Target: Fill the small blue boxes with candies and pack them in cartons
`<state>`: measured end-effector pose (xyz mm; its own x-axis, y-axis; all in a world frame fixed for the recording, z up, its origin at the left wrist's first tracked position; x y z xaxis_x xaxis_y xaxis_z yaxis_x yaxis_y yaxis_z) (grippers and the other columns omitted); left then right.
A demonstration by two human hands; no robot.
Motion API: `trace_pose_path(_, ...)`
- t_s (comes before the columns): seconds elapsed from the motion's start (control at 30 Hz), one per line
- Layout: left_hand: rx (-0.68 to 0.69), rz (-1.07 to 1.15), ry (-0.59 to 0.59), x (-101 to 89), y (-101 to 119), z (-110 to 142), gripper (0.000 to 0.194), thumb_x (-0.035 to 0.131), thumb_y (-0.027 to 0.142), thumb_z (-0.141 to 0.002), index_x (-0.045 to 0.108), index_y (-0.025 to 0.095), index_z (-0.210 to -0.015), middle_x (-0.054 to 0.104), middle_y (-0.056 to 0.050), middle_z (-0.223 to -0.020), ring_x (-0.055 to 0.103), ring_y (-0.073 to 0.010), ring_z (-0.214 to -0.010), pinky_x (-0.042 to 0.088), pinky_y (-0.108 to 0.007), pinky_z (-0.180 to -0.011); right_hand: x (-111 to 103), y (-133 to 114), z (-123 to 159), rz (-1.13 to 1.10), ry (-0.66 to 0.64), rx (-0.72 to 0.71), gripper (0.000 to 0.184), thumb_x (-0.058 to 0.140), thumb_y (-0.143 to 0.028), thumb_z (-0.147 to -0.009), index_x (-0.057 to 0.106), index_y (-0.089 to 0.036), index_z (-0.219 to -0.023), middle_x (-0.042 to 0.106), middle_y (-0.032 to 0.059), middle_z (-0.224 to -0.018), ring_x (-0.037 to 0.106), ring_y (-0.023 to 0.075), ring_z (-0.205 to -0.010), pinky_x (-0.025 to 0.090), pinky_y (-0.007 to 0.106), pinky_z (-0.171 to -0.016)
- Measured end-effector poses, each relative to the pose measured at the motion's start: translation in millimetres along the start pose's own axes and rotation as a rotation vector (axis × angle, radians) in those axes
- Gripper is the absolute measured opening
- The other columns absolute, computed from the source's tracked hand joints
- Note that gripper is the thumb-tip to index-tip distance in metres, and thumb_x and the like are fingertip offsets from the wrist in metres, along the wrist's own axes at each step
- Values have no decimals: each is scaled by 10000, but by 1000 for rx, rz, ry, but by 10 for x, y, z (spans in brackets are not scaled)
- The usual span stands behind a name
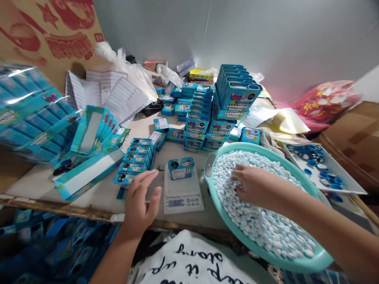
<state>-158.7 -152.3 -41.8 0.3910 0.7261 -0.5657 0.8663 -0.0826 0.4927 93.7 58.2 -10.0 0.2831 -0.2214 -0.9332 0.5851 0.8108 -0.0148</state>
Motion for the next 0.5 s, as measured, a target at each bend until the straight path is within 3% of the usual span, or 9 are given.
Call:
trace_pose_path(0.13,-68,-90,136,-276,-400,452,307,597,135,-950,632,183,-1252,709,-89,-1076,699,-215,-989,552,-393,-953,-11,-29,-97,61,-42,-10,90,589,-111,-797,674,-139,-811,673,138,-925,610,203,-661,329,319,-569)
trace_pose_path(0.27,-163,-187,289,-359,-780,820,243,626,151,-937,633,164,-1179,710,-89,-1000,701,-201,-855,580,-369,-824,1,-49,-104,100,-42,-47,112,591,-76,-788,682,-140,-799,692,133,-871,621,204,-650,361,315,-573)
trace_pose_path(0.37,-138,-198,263,-330,-830,874,235,633,149,-933,628,164,-1167,709,-84,-979,699,-193,-832,584,-349,-795,12,-44,-66,124,-43,-96,169,562,-41,-811,689,-150,-788,706,114,-860,645,195,-680,417,309,-607)
trace_pose_path(0.5,3,-222,136,-293,-697,802,237,644,115,-920,639,172,-1150,721,-83,-983,706,-205,-920,576,-333,-840,-4,33,-38,84,8,-126,173,587,-34,-781,691,-172,-762,702,73,-813,639,178,-654,440,301,-597)
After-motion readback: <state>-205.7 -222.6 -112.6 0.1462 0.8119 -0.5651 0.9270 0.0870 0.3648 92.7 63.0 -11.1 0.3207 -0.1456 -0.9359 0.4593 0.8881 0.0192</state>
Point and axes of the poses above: each hand's wrist, its own z-axis away from the middle knuckle, its own x-axis out of the palm, y = z × x, the point moved 4 cm from there along -z, towards the middle knuckle
